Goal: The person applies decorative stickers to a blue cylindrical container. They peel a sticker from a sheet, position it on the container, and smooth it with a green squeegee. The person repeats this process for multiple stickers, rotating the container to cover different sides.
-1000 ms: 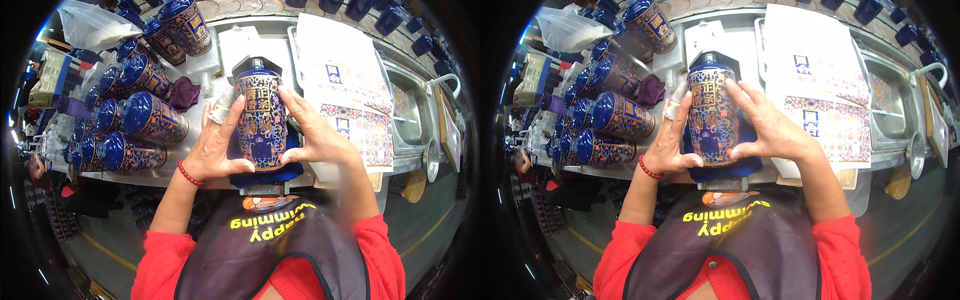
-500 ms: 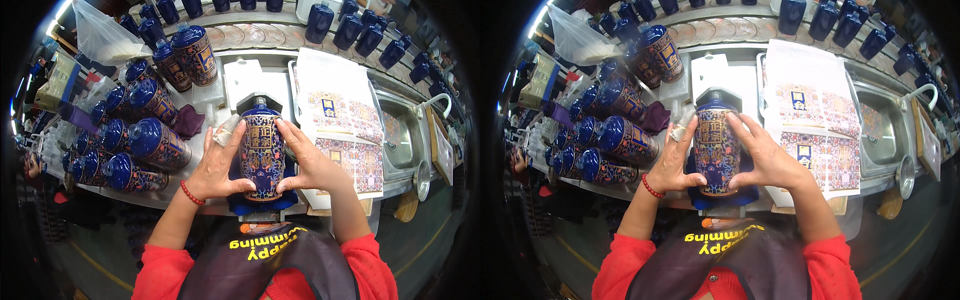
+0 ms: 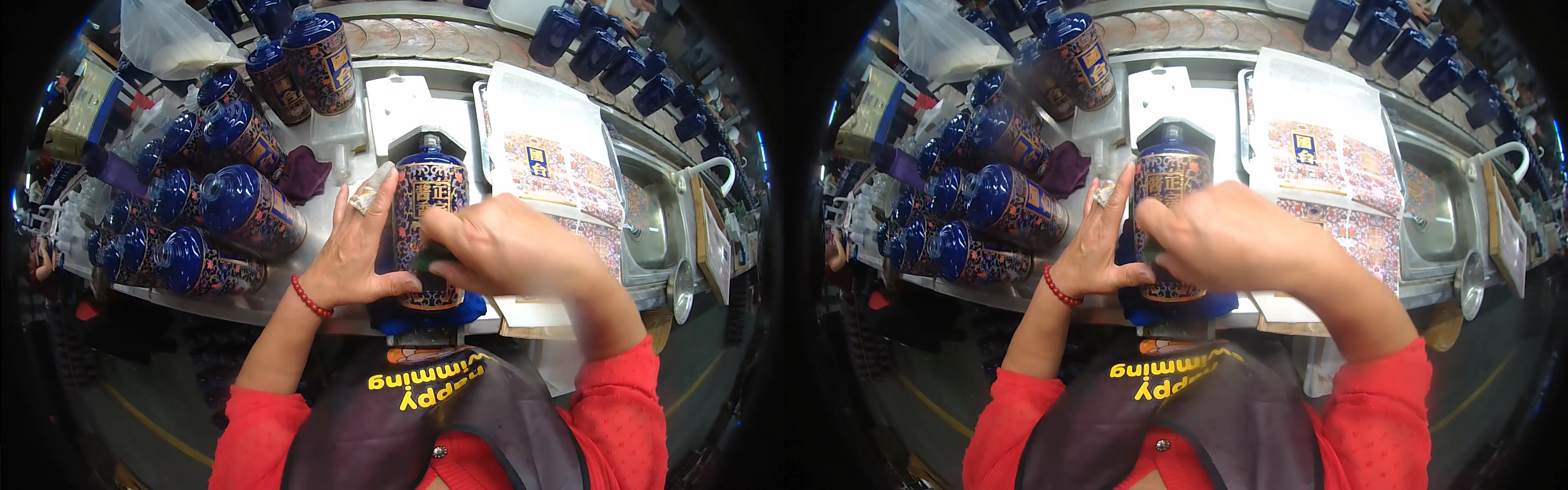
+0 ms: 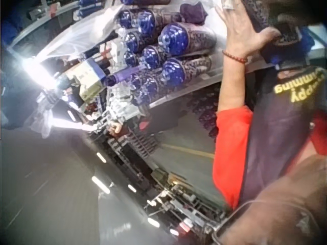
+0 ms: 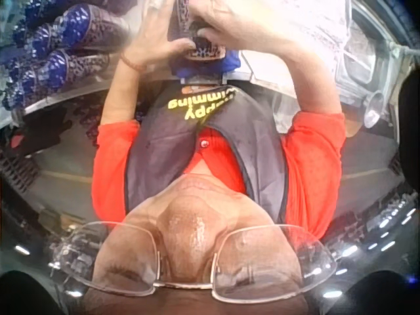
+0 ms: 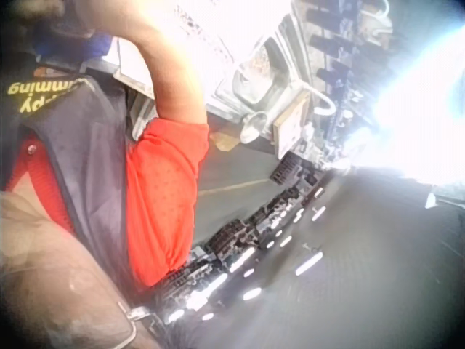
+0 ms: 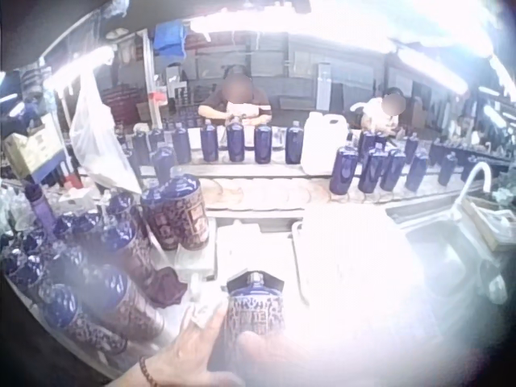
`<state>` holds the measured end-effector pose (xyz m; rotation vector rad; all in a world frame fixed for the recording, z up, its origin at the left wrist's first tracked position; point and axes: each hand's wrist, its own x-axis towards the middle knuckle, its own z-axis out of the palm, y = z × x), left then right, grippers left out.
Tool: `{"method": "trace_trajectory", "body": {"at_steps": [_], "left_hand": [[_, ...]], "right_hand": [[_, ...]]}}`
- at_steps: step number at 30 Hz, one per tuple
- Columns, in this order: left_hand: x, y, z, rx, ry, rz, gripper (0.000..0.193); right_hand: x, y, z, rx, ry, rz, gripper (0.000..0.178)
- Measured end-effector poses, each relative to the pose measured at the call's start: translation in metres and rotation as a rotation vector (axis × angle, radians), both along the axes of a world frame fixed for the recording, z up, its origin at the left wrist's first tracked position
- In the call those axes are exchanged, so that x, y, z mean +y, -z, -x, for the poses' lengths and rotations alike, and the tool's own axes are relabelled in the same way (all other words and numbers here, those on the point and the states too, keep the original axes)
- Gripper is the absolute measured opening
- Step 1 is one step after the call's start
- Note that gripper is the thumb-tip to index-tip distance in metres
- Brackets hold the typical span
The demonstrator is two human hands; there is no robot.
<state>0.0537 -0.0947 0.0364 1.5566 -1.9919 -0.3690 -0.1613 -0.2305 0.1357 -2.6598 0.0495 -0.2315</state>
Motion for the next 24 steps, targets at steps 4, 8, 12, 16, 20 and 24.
{"method": "trace_trajectory", "body": {"at_steps": [4, 8, 12, 16, 20, 24], "left_hand": [[0.008, 0.010, 0.002, 0.088, -0.018, 0.021, 0.139], [0.039, 0.014, 0.025, 0.216, -0.023, -0.025, 0.140], [0.054, 0.023, 0.056, 0.172, -0.199, 0.014, 0.127], [0.051, 0.028, 0.060, 0.073, -0.278, 0.094, 0.114], [0.050, 0.029, 0.062, 0.104, -0.308, 0.188, 0.112], [0.050, 0.030, 0.062, 0.120, -0.306, 0.143, 0.111]], "right_hand": [[-0.021, -0.017, -0.044, -0.264, 0.245, 0.526, 0.023], [0.026, -0.015, -0.028, -0.116, -0.257, 0.355, 0.014], [0.000, -0.008, -0.052, -0.094, 0.103, 0.279, 0.011], [0.016, -0.015, -0.047, -0.159, 0.005, 0.627, 0.007], [0.015, -0.011, -0.029, 0.001, -0.071, 0.177, 0.012], [0.004, -0.003, -0.024, -0.285, 0.211, 0.564, 0.015]]}}
